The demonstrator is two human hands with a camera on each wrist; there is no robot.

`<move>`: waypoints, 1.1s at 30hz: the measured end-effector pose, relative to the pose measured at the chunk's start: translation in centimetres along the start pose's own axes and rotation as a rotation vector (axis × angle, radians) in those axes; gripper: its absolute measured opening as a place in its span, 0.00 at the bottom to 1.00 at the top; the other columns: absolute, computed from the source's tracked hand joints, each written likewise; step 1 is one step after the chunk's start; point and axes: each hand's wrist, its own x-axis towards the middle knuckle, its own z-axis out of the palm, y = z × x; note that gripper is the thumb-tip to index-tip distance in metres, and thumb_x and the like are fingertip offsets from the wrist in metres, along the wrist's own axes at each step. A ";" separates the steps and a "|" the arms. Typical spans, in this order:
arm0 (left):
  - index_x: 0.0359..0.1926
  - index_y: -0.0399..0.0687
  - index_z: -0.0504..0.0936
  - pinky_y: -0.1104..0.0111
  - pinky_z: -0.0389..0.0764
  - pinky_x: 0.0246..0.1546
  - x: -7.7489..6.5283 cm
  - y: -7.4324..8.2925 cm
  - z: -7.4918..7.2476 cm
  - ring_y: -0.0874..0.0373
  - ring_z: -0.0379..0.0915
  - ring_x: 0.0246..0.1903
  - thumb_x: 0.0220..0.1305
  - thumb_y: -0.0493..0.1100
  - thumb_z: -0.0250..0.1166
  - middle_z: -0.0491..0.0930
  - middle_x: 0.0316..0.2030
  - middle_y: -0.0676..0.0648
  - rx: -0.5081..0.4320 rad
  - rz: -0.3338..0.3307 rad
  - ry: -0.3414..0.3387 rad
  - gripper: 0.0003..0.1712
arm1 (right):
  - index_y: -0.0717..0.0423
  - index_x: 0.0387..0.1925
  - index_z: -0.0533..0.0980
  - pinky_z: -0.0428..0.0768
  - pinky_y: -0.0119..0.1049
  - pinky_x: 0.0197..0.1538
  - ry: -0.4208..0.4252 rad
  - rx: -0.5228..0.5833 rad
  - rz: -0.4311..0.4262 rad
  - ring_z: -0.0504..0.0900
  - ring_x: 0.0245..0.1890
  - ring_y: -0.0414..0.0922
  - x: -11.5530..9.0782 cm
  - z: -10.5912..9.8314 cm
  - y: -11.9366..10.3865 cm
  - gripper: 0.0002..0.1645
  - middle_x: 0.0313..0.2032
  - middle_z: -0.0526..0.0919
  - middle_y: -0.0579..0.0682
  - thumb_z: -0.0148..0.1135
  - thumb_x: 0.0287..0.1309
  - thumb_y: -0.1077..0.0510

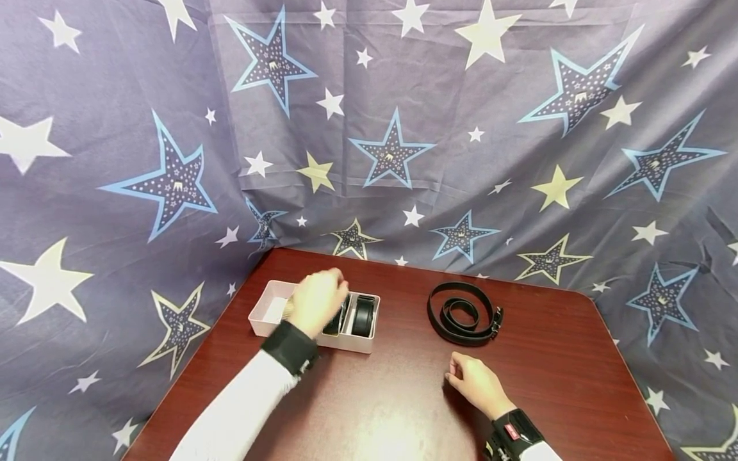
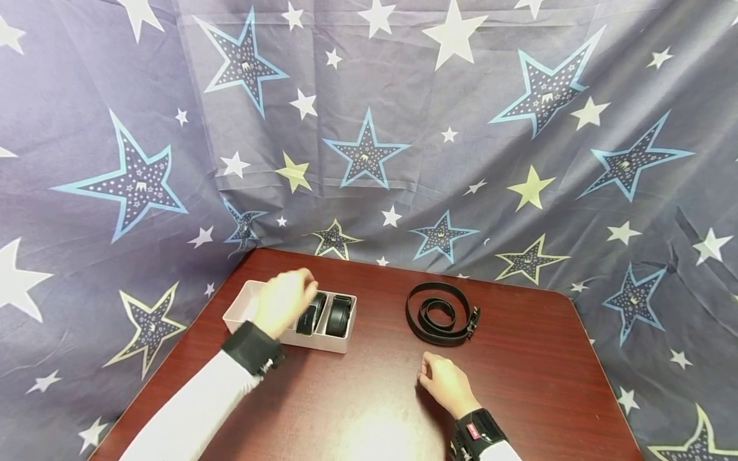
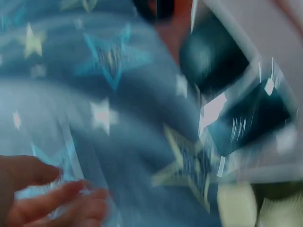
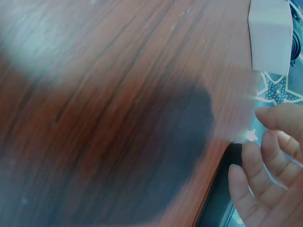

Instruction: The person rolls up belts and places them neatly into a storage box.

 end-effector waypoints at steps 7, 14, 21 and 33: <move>0.20 0.57 0.70 0.72 0.65 0.15 -6.8 3.2 6.9 0.62 0.69 0.18 0.52 0.48 0.68 0.70 0.19 0.57 -0.013 0.349 0.081 0.14 | 0.43 0.23 0.67 0.60 0.29 0.20 0.023 -0.016 -0.032 0.62 0.17 0.32 0.1 0.2 -1.2 0.18 0.18 0.65 0.36 0.71 0.48 0.57; 0.18 0.51 0.71 0.66 0.70 0.14 -12.4 3.5 11.1 0.56 0.75 0.18 0.49 0.44 0.66 0.74 0.18 0.53 0.018 0.355 -0.129 0.12 | 0.44 0.22 0.66 0.61 0.28 0.21 0.027 -0.043 -0.088 0.63 0.19 0.32 -0.4 1.3 -1.7 0.18 0.20 0.66 0.36 0.71 0.46 0.58; 0.15 0.52 0.70 0.62 0.70 0.14 -13.4 3.5 11.1 0.54 0.76 0.17 0.46 0.42 0.65 0.77 0.16 0.51 -0.002 0.280 -0.291 0.12 | 0.43 0.22 0.66 0.64 0.29 0.22 -0.102 -0.036 -0.124 0.64 0.20 0.32 -0.6 1.5 -1.2 0.18 0.20 0.68 0.35 0.70 0.48 0.56; 0.14 0.55 0.64 0.65 0.65 0.14 -12.8 3.9 10.8 0.61 0.67 0.14 0.47 0.42 0.63 0.64 0.11 0.58 -0.039 0.260 -0.329 0.16 | 0.61 0.62 0.69 0.68 0.59 0.61 0.056 -0.192 -0.089 0.72 0.61 0.62 7.7 0.0 5.2 0.35 0.58 0.76 0.62 0.64 0.57 0.49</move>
